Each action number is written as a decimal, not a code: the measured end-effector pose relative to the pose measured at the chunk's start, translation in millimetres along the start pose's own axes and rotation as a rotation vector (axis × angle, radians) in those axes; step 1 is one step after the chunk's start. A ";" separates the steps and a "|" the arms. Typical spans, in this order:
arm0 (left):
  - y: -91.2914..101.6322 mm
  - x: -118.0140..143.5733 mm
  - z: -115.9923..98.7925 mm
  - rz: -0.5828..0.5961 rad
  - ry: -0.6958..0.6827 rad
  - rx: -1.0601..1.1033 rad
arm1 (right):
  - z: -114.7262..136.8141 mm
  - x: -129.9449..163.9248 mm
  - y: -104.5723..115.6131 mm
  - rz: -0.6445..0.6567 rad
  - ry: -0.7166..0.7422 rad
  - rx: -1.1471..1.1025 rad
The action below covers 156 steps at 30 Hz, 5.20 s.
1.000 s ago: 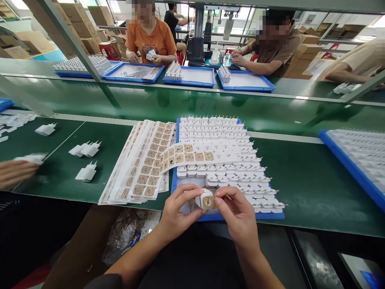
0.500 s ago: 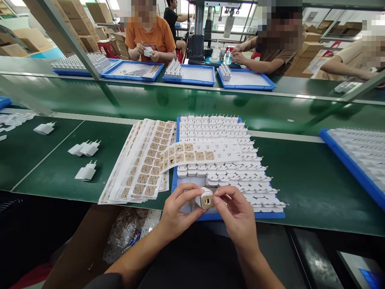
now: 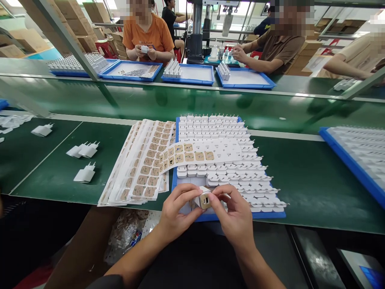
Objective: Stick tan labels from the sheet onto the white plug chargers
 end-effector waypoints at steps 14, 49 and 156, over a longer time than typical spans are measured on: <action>4.4 -1.0 7.5 -0.091 0.036 -0.040 | -0.3 -3.0 -9.7 -0.012 0.022 0.059; -2.3 4.2 -22.6 -0.220 -0.198 -0.257 | -19.5 -1.0 -30.3 0.139 -0.103 -0.486; -92.3 -23.2 37.5 0.611 -0.316 -0.411 | 23.7 -22.8 66.4 0.092 0.396 0.465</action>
Point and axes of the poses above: each hand's wrist, its own x-axis away from the middle knuckle, its own y-axis out of the back of the hand, z = x × y, the point moved 10 cm from there along -x, towards the middle knuckle, and after that the axes turned 12 degrees about -y, right-handed, at the moved point
